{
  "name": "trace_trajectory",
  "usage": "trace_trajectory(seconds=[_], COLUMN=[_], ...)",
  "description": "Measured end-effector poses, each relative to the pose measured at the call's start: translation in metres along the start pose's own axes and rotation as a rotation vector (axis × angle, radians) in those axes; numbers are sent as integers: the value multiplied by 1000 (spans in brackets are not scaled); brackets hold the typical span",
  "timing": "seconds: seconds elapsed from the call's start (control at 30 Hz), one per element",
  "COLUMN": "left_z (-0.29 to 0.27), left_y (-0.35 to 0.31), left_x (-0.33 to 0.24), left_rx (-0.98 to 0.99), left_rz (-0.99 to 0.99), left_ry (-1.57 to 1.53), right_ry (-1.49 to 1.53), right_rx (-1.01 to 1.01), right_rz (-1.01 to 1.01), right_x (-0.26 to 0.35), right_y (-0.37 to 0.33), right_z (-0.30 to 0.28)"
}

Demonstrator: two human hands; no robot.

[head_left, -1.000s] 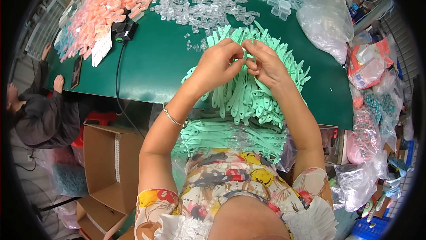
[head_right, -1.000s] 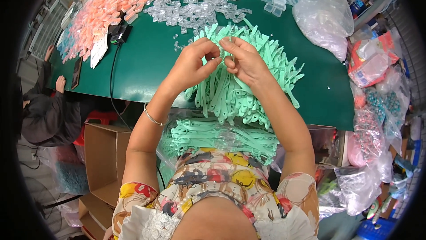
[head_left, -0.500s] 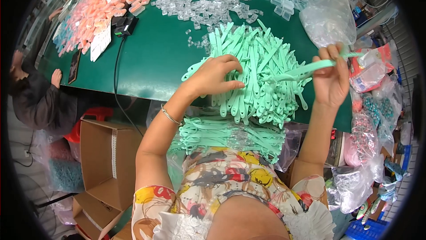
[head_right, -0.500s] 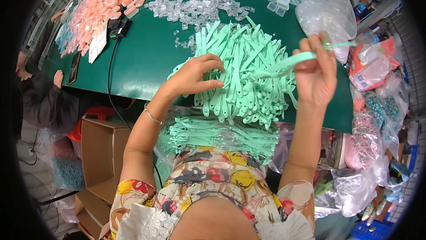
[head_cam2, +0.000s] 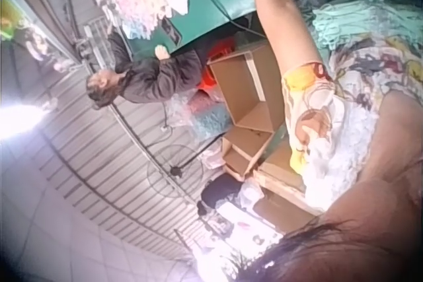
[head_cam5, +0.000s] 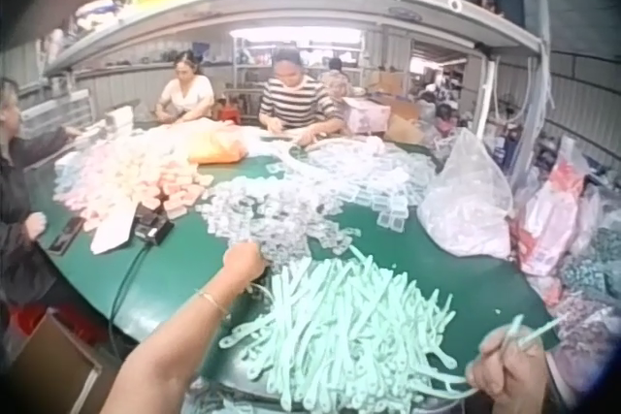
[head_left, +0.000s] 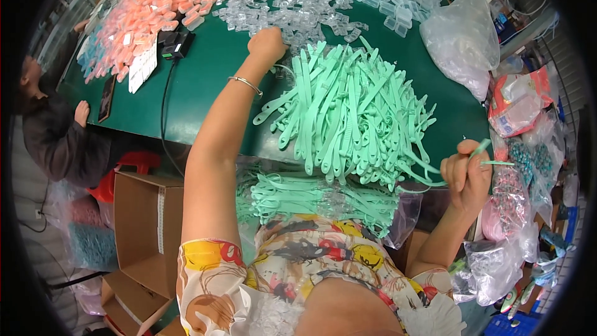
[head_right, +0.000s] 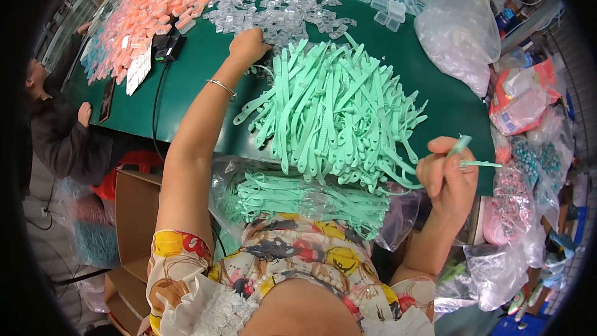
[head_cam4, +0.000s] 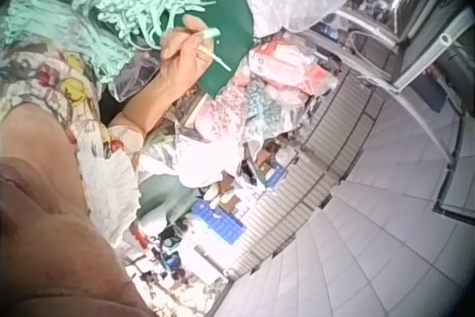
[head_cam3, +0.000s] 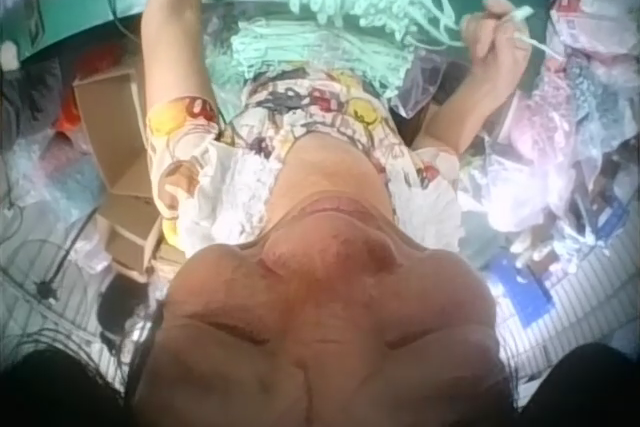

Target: Sorting and processing plastic straps and fasteners at a factory production workbench.

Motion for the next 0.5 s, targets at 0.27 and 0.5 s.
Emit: trace_trajectory(seconds=[0.27,0.5], left_z=[-26,-73], left_y=[-13,-179], left_x=[3,-88], left_rx=[109,663], left_rz=[-81,-187], left_ry=[-654,-1671], right_ry=[-26,-133], right_rx=[-70,-207], right_rz=[-9,471], right_x=[26,-33], right_y=[-33,-37], right_z=[9,43])
Point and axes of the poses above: each hand's wrist, its own y-axis towards the middle knuckle, its own z-axis out of the palm, x = y × z, the point moved 1 cm from there along y, towards the middle knuckle, and after that the axes turned 1 degree about -z, right-handed, at the moved point
